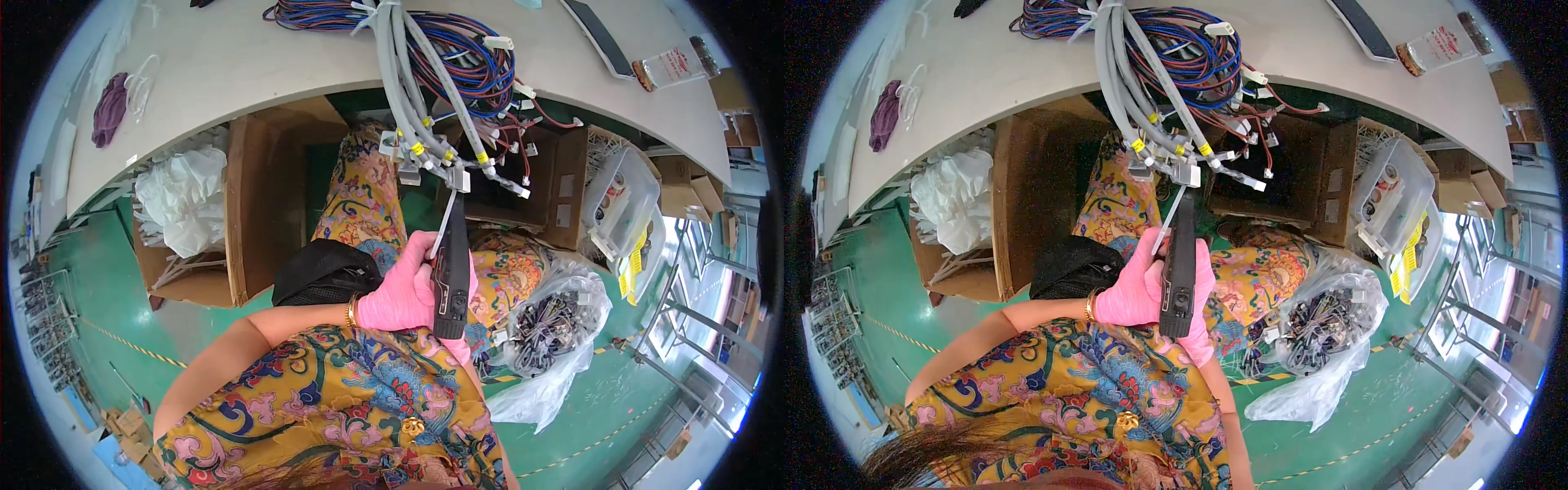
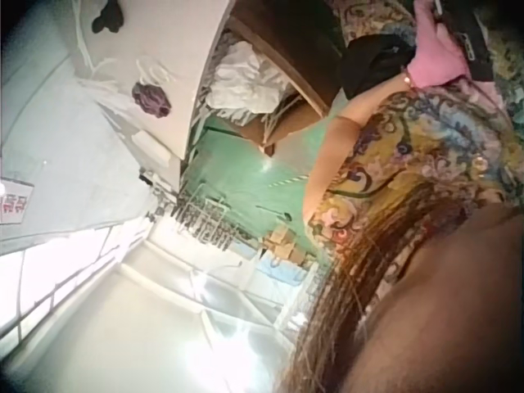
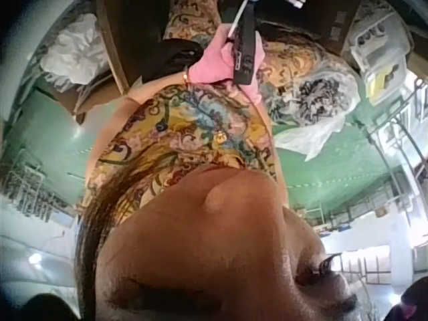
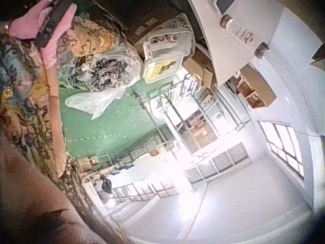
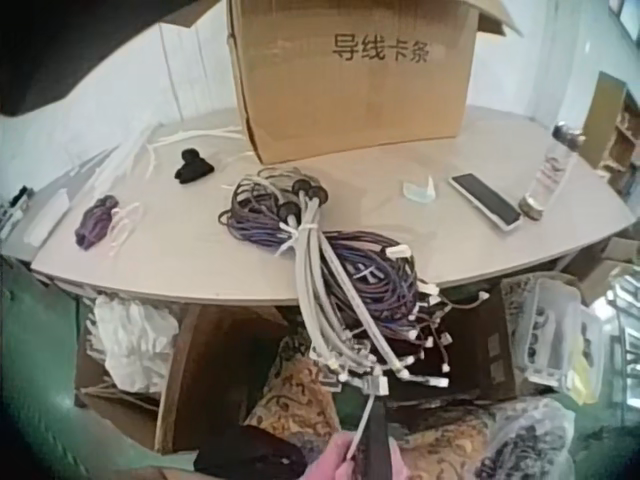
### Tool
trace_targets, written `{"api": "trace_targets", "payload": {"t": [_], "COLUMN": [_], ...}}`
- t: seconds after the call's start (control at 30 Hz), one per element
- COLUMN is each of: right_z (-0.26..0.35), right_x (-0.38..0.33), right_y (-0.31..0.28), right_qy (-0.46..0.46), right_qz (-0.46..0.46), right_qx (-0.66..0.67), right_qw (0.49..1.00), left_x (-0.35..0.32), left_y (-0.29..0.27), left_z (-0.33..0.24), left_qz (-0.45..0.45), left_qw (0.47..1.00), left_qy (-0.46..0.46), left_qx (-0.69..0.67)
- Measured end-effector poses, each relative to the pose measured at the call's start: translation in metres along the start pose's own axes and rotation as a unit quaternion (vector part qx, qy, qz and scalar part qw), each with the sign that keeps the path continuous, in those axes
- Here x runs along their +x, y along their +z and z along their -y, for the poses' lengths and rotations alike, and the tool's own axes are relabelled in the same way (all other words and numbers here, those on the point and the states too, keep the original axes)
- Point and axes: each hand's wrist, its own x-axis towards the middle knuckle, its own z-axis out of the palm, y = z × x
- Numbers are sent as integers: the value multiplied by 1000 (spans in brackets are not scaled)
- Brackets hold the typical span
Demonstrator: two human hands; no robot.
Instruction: Assembling, inspecting, and bundling wire harnesses at an electronics manufacturing workstation.
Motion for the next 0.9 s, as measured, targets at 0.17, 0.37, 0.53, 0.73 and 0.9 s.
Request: {"api": "trace_targets", "payload": {"t": [0.17,0.37,0.53,0.73,0.9], "right_z": [9,-50,-45,-17,11], "right_x": [5,9,12,9,5], "right_y": [-5,-3,-7,-15,-17], "right_qy": [-102,-53,-84,-72,-59], "right_qz": [142,171,221,215,215], "right_qx": [-38,507,411,253,118], "right_qw": [984,843,881,941,968], "left_x": [1,-16,13,3,-7], "left_y": [-8,-11,-55,-29,-34], "left_z": [1,-9,-17,-12,-9], "left_qz": [-49,37,188,-15,118], "left_qw": [999,818,935,995,845], "left_qy": [16,256,-195,-84,230], "left_qx": [2,513,-230,-50,468]}}
